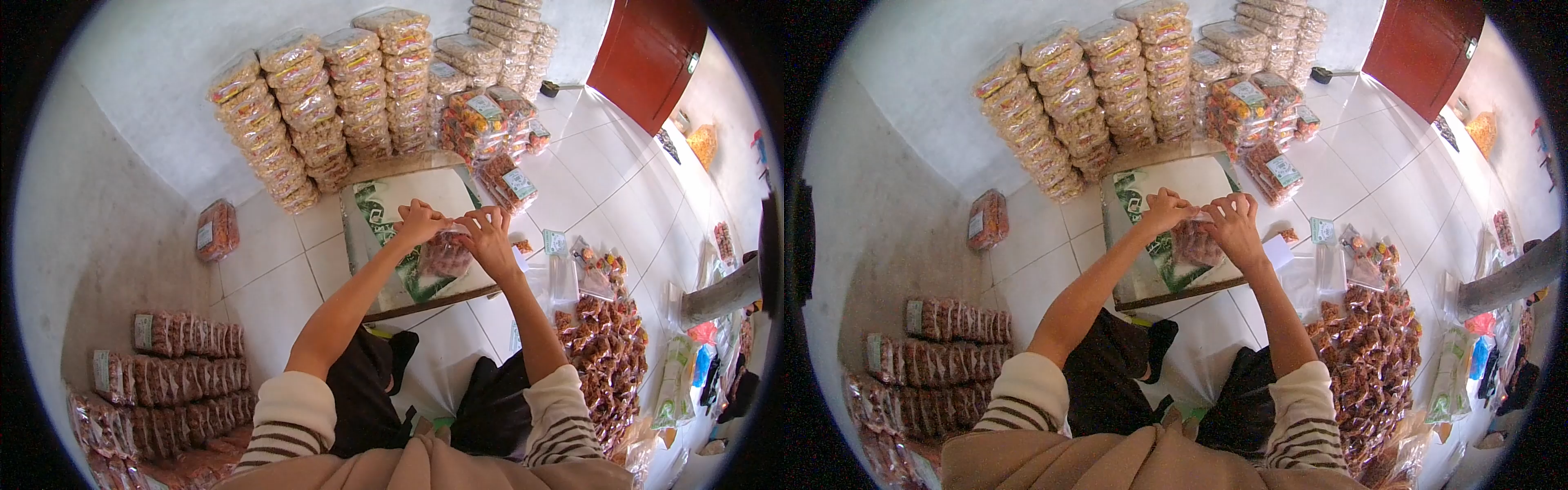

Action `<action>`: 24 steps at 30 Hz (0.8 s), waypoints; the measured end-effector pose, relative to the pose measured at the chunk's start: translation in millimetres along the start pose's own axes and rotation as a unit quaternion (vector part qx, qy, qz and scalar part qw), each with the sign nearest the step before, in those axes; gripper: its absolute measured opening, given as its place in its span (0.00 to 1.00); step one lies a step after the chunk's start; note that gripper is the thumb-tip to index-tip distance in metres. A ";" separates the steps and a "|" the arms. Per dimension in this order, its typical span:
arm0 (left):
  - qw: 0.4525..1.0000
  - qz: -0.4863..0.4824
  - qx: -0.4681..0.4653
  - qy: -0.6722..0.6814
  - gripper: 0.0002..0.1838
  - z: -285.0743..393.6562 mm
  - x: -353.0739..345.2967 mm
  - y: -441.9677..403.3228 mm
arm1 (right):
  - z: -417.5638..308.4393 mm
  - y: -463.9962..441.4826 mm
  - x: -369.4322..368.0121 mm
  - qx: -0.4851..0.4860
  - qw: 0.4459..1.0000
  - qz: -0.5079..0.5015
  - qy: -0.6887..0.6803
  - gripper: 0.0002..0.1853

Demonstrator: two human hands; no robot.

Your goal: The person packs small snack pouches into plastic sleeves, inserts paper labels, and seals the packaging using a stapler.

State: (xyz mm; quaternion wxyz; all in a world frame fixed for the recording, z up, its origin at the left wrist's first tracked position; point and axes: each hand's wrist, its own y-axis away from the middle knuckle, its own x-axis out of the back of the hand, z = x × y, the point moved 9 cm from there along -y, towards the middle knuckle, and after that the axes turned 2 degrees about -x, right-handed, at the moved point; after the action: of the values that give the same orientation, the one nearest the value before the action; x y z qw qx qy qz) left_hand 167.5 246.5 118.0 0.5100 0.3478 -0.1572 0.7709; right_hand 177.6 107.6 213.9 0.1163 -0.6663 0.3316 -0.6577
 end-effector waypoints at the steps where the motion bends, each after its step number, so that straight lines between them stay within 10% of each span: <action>1: 1.000 -0.016 0.024 0.009 0.23 -2.1 -1.2 1.0 | 0.7 1.2 -1.6 0.003 1.000 -0.003 -0.007 0.15; 14: 0.998 -0.052 0.002 0.045 0.24 -6.7 -4.4 -1.9 | -2.2 8.9 -4.5 0.029 0.998 0.054 -0.033 0.10; 19: 0.961 0.087 -0.251 -0.070 0.17 55.5 20.4 52.7 | -3.3 13.8 -5.6 0.040 0.997 0.064 0.007 0.09; 24: 0.962 0.102 -0.254 -0.005 0.22 49.7 18.8 56.6 | 3.5 16.3 -7.8 0.011 0.996 0.083 -0.044 0.08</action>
State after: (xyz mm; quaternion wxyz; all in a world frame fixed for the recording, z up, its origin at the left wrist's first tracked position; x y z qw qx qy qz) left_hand 131.0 205.2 172.7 0.4997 0.1925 -0.3850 0.7517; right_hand 176.9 98.9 197.6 0.1922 -0.6635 0.3726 -0.6197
